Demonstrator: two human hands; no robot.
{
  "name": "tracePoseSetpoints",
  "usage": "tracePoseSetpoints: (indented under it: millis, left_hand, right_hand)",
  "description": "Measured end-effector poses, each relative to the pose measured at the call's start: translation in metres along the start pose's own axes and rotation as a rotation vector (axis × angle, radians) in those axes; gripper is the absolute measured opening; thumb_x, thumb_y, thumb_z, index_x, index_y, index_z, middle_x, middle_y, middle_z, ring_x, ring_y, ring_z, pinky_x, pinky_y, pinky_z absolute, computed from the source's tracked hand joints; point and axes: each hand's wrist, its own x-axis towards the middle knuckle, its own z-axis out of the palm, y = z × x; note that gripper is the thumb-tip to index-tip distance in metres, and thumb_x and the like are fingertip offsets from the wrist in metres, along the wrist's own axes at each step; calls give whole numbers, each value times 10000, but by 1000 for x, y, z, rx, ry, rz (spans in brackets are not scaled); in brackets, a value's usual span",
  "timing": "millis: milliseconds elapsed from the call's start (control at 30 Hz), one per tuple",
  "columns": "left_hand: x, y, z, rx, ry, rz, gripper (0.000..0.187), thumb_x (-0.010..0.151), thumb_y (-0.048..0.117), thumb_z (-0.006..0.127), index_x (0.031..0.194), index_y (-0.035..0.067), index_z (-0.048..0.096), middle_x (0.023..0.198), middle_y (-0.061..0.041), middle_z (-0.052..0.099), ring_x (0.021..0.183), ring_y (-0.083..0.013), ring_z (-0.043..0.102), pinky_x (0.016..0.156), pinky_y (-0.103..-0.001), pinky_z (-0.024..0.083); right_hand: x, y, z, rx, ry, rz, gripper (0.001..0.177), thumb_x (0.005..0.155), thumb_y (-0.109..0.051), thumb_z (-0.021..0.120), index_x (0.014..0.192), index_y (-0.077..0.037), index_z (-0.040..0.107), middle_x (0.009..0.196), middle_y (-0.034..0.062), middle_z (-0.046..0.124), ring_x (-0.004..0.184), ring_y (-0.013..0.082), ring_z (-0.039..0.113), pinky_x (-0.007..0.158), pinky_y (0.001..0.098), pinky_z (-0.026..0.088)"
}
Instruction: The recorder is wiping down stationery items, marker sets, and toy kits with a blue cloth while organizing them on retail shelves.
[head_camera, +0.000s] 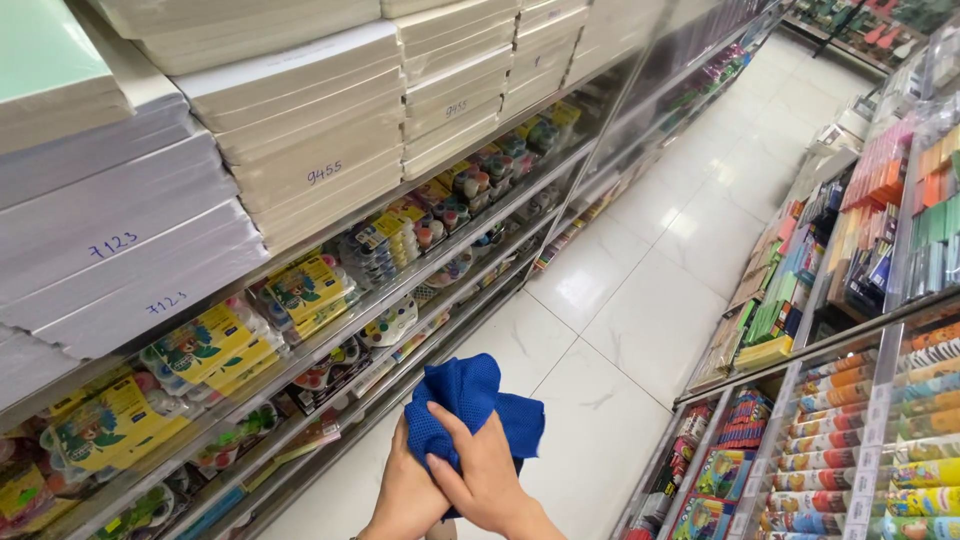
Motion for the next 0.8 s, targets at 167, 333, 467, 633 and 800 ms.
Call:
tracePoseSetpoints:
  millis: [167,333,467,633,800]
  left_hand:
    - [0,-2,3,29,28,187,565,602,66,818,1115,57,581,1160,-137,604,1138,-319,629,985,-370,500]
    - [2,11,13,-62,55,292,633,562,34,795,1162,41,593,1187,-147,600,1137,-325,628,967,-382,497]
    - [3,17,28,-109,44,105,817,539,36,836,1277,40,485,1193,-147,540,1079,-316,603,920,-363,501]
    - [5,22,38,-116,67,142,745,555,31,851,1232,63,542,1191,-129,575,1114,-282,656,949,-348,530]
    - [7,27,52,-240,187,325,734,587,26,887,1229,32,532,1283,-149,546,1207,-297,617,1010,-356,508]
  right_hand:
    - [0,56,-8,16,17,270,330,911,-238,663,1225,-138,680,1117,163,695,1059,360,608,923,428,484]
    - [4,49,-33,54,-54,419,339,929,-245,630,1248,-139,678,1083,142,714,1012,343,621,899,423,487]
    - [6,9,-42,-88,83,-143,533,847,-189,670,1357,-50,599,1286,289,609,1184,435,556,1031,465,408]
    - [-10,69,-40,-72,153,71,513,838,-191,676,1345,-114,650,1306,191,653,1191,362,612,1044,403,452]
    - [-25,150,-36,1069,380,695,533,1059,-317,432,1460,15,545,1473,224,572,1318,333,535,1122,421,389]
